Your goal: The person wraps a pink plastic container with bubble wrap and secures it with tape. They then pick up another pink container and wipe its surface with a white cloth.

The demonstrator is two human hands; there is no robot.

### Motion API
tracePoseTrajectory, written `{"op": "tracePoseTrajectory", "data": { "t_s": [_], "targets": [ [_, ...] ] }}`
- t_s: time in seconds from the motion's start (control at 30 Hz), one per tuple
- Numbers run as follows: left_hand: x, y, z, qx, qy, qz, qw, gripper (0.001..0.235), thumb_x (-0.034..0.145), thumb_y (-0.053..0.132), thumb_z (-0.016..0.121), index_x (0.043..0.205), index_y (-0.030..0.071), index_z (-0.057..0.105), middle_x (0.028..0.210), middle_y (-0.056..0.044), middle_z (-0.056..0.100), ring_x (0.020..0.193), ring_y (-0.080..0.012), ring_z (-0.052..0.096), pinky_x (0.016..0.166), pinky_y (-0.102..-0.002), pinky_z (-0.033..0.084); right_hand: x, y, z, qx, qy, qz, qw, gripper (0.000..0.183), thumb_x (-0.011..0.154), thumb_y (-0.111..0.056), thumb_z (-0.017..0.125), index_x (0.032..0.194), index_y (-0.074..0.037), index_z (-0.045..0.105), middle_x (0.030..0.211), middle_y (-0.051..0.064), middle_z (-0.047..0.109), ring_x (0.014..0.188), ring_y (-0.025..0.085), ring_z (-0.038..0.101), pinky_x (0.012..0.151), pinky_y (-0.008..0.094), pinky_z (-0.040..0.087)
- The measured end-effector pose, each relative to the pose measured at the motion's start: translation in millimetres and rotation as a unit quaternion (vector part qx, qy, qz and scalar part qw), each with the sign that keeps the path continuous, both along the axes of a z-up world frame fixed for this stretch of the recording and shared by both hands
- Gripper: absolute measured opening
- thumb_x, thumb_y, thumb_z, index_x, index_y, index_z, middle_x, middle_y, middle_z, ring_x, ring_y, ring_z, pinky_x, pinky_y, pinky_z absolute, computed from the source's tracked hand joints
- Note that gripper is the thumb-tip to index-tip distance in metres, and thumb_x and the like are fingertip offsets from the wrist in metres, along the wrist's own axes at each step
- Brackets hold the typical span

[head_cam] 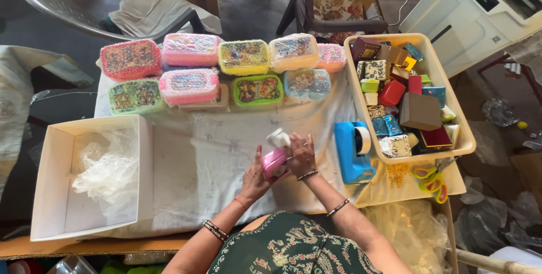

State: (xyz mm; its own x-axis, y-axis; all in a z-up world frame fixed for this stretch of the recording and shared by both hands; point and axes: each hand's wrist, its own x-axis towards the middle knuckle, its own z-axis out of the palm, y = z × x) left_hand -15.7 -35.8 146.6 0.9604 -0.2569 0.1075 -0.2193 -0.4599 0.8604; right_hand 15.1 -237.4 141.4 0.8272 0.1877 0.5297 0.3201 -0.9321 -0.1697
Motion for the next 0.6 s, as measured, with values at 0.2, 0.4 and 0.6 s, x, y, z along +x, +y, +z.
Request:
{"op": "tracePoseTrajectory", "data": {
  "t_s": [0.2, 0.4, 0.6],
  "targets": [
    [2.9, 3.7, -4.4, 0.049, -0.007, -0.022, 0.999, 0.098, 0.072, 0.031, 0.088, 0.153, 0.006, 0.04, 0.127, -0.018, 0.06, 0.111, -0.0397, 0.064, 0.089, -0.046, 0.055, 34.7, -42.0, -89.6, 0.303, 0.328, -0.158, 0.881, 0.035, 0.112, -0.035, 0.052, 0.127, -0.009, 0.068, 0.112, 0.026, 0.073, 0.107, 0.039, 0.073, 0.091, 0.044, 0.056],
    [23.6, 7.6, -39.9, -0.148, 0.081, 0.027, 0.985, 0.083, 0.072, 0.031, 0.089, 0.143, 0.005, 0.054, 0.123, -0.015, 0.069, 0.107, -0.026, 0.069, 0.089, -0.038, 0.058, 3.5, -36.1, -46.5, 0.4, 0.057, -0.158, 0.901, 0.065, 0.087, -0.005, 0.051, 0.151, -0.008, 0.045, 0.14, 0.024, 0.058, 0.118, 0.046, 0.061, 0.09, 0.05, 0.052],
    [33.2, -18.7, -122.7, -0.266, 0.283, 0.081, 0.918, 0.055, 0.084, 0.017, 0.077, 0.135, 0.003, 0.063, 0.107, -0.008, 0.075, 0.088, -0.0123, 0.068, 0.071, -0.028, 0.057, -54.5, 37.3, 20.2, 0.102, 0.052, 0.113, 0.987, 0.052, 0.094, -0.025, 0.061, 0.144, -0.012, 0.053, 0.151, 0.016, 0.05, 0.142, 0.032, 0.044, 0.116, 0.062, 0.03]
  ]
}}
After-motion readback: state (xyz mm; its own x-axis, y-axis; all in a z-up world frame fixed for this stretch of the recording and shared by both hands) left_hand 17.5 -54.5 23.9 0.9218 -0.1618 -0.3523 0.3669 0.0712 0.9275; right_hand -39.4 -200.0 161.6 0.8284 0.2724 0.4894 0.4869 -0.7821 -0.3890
